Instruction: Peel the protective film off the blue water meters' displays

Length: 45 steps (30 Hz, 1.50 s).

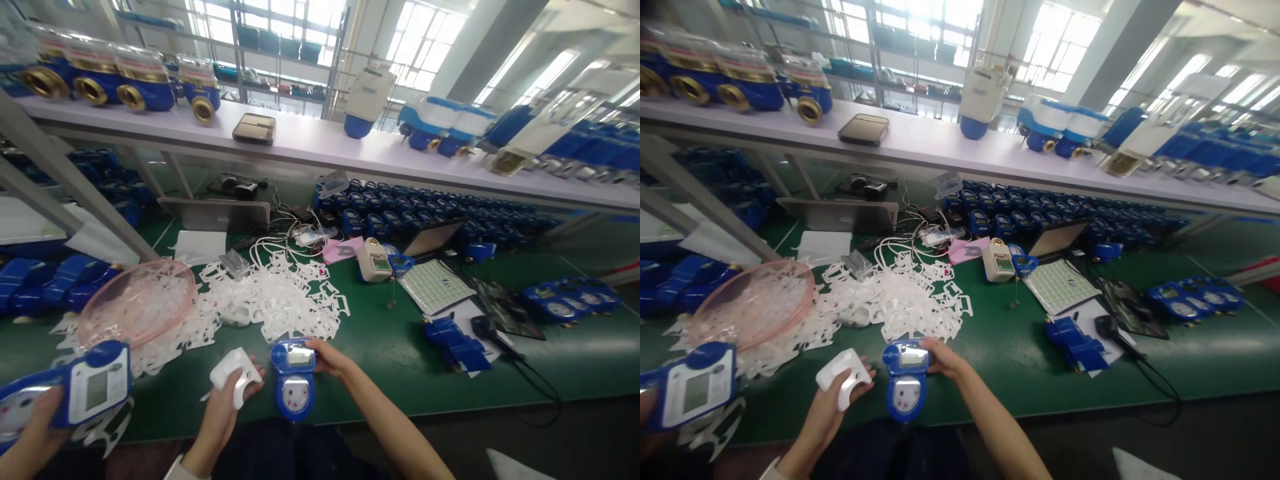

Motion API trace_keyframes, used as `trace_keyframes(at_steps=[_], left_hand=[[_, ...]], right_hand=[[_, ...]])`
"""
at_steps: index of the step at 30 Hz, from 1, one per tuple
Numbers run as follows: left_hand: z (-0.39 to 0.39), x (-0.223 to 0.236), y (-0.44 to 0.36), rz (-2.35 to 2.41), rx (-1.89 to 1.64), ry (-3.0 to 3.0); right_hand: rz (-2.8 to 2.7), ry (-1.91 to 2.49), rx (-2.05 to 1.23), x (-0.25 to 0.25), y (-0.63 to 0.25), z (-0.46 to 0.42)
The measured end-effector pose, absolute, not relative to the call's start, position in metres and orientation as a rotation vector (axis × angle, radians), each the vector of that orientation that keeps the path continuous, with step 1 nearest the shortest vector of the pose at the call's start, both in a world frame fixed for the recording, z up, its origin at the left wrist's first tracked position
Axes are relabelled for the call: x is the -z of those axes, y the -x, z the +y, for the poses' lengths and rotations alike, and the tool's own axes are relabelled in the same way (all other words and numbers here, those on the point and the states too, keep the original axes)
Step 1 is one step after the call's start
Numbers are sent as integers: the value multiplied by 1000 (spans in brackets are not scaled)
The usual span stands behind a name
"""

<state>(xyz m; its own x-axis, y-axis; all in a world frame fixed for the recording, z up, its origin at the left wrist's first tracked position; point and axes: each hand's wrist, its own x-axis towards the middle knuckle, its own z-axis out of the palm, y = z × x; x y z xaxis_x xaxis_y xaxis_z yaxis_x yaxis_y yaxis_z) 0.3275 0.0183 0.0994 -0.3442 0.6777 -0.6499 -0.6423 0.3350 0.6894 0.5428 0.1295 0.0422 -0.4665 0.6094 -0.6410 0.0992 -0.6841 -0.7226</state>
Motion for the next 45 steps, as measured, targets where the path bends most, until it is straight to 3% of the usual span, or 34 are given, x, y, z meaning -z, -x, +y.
trace_keyframes(at_steps=[7, 12, 16, 21, 25, 31, 39, 45], left_hand=[[15, -88, -339, 1290, -1305, -96], [14, -99, -349, 1313, -1141, -296], [16, -108, -356, 1296, -1087, -368], [17, -112, -351, 1002, -1016, -46], [14, -119, -347, 1002, -983, -42], [8, -122, -353, 1076, -998, -89], [-6, -115, -344, 896, -802, -175], [-8, -118, -341, 858, -743, -122]], right_hand=[[-1268, 1465, -2256, -46, -523, 132], [-1685, 1465, -1455, -95, -520, 119], [-1654, 1243, -1661, -124, -501, 100], [-1110, 1151, -1886, -120, -492, 82], [-1115, 1170, -1695, -118, -494, 71], [-1772, 966, -1187, -143, -499, 68], [-2053, 654, -1292, -147, -507, 76], [-2178, 522, -1116, -148, -510, 77]])
